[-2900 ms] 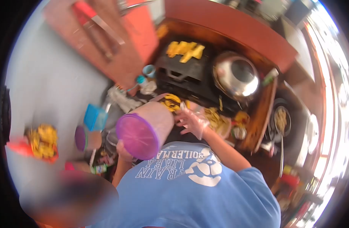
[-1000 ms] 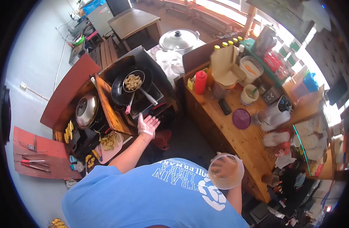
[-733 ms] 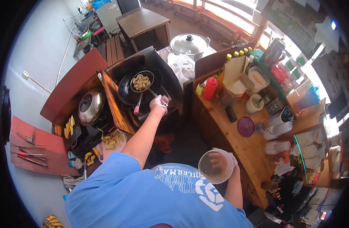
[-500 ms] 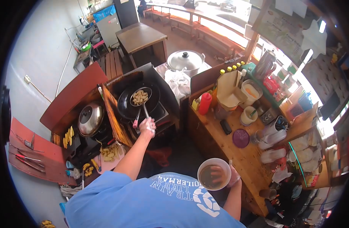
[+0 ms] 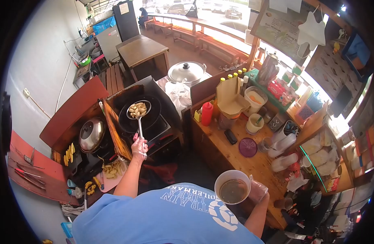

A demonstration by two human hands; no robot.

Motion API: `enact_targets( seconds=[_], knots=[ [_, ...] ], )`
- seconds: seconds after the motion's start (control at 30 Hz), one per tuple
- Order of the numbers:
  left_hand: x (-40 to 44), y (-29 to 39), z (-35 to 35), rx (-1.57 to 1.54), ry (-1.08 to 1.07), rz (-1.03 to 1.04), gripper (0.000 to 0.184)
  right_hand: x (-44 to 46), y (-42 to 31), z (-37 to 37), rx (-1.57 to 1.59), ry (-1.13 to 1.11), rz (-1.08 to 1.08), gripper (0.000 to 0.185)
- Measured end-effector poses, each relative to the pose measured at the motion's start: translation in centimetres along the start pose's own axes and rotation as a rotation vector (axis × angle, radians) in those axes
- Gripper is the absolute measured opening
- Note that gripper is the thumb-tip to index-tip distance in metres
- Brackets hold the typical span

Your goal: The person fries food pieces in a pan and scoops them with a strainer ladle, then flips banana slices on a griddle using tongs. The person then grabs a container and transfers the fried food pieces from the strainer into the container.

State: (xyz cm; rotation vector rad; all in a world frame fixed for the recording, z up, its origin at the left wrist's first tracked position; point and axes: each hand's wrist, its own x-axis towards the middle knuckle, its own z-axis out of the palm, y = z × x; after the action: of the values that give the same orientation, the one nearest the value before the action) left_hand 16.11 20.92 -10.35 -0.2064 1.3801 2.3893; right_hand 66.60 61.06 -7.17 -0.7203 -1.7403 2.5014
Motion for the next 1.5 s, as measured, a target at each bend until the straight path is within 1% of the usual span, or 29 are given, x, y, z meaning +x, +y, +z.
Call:
enact_targets(
  seconds=[0.03, 0.07, 0.13, 0.17, 0.2, 0.27, 0.3, 0.37, 0.4, 0.47, 0.57, 0.6, 0.67, 0.77, 0.93, 1.0, 1.1, 1.17, 1.2, 1.27, 1.33, 1.43, 1.5],
  knots=[
    [-0.3, 0.2, 0.2, 0.006, 0.022, 0.038, 0.009, -0.1, 0.2, -0.8, 0.176, 0.035, 0.044, 0.057],
    [-0.3, 0.0, 0.3, -0.021, 0.033, 0.054, 0.009, -0.1, 0.5, -1.4, 0.255, 0.05, 0.062, 0.058],
    [-0.4, -0.2, 0.1, 0.009, 0.001, 0.032, 0.008, 0.1, 1.0, -2.2, 0.309, 0.045, 0.09, 0.061],
    [-0.6, -0.1, 0.1, 0.035, -0.029, 0.015, 0.008, 0.2, 0.1, -1.4, 0.31, 0.043, 0.106, 0.062],
    [-0.7, 0.2, 0.0, 0.066, -0.013, 0.005, 0.009, 0.1, -0.9, -0.7, 0.307, 0.041, 0.112, 0.062],
    [-0.7, 0.4, 0.5, 0.052, -0.029, 0.017, 0.011, -0.5, -3.8, 1.2, 0.03, 0.112, 0.17, 0.06],
    [-1.4, 0.3, -0.2, 0.037, -0.032, 0.026, 0.012, -0.6, -4.7, 1.6, 0.02, 0.1, 0.196, 0.06],
    [-1.8, 0.9, -0.6, 0.075, -0.058, 0.006, 0.019, -0.4, -6.0, 2.1, -0.194, 0.035, 0.157, 0.065],
    [-1.8, 0.9, -0.8, 0.035, -0.053, 0.012, 0.019, -0.4, -6.1, 2.1, -0.201, 0.022, 0.17, 0.065],
    [-1.8, 1.2, -0.9, -0.053, -0.058, 0.011, 0.019, -0.6, -5.9, 2.0, 0.267, -0.066, 0.185, 0.07],
    [-2.2, 2.3, -0.4, -0.027, -0.019, 0.064, 0.036, -0.1, -6.1, 2.5, 0.265, -0.111, 0.218, 0.069],
    [-2.5, 2.3, -0.7, -0.028, -0.015, 0.065, 0.036, 0.2, -6.1, 2.6, 0.255, -0.118, 0.229, 0.07],
    [-3.0, 2.5, -1.2, 0.023, -0.034, 0.083, 0.047, 0.6, -6.2, 2.7, 0.247, -0.123, 0.246, 0.07],
    [-4.3, 2.7, -1.4, 0.103, -0.036, 0.086, 0.049, 0.8, -6.2, 2.6, 0.236, -0.127, 0.272, 0.072],
    [-4.4, 3.5, -1.6, 0.086, -0.083, 0.074, 0.048, 1.1, -6.3, 3.3, 0.208, -0.133, 0.299, 0.075],
    [-5.4, 3.2, -1.4, 0.107, -0.067, 0.076, 0.048, 1.4, -6.6, 3.4, 0.176, -0.132, 0.287, 0.077],
    [-5.8, 3.5, -1.6, 0.15, -0.064, 0.079, 0.049, 1.5, -6.7, 3.3, 0.175, -0.111, 0.328, 0.078],
    [-5.4, 4.4, -1.6, 0.098, -0.104, 0.055, 0.048, 1.5, -6.6, 3.3, 0.175, -0.104, 0.29, 0.078],
    [-5.0, 4.4, -1.9, 0.091, -0.06, 0.061, 0.047, 1.4, -6.4, 3.1, 0.178, -0.102, 0.296, 0.078],
    [-5.1, 3.9, -2.3, 0.103, -0.041, 0.073, 0.045, 1.8, -6.4, 2.3, 0.162, -0.115, 0.339, 0.078],
    [-5.2, 3.1, -2.6, 0.132, 0.016, 0.093, 0.04, 1.9, -7.2, 2.7, 0.155, -0.102, 0.335, 0.078],
    [-5.5, 3.1, -2.7, 0.133, 0.055, 0.07, 0.038, 2.1, -7.4, 2.2, 0.156, -0.109, 0.337, 0.078],
    [-4.8, 4.0, -3.0, 0.109, -0.016, 0.071, 0.036, 2.1, -6.8, 1.3, 0.168, -0.126, 0.345, 0.079]
  ],
)
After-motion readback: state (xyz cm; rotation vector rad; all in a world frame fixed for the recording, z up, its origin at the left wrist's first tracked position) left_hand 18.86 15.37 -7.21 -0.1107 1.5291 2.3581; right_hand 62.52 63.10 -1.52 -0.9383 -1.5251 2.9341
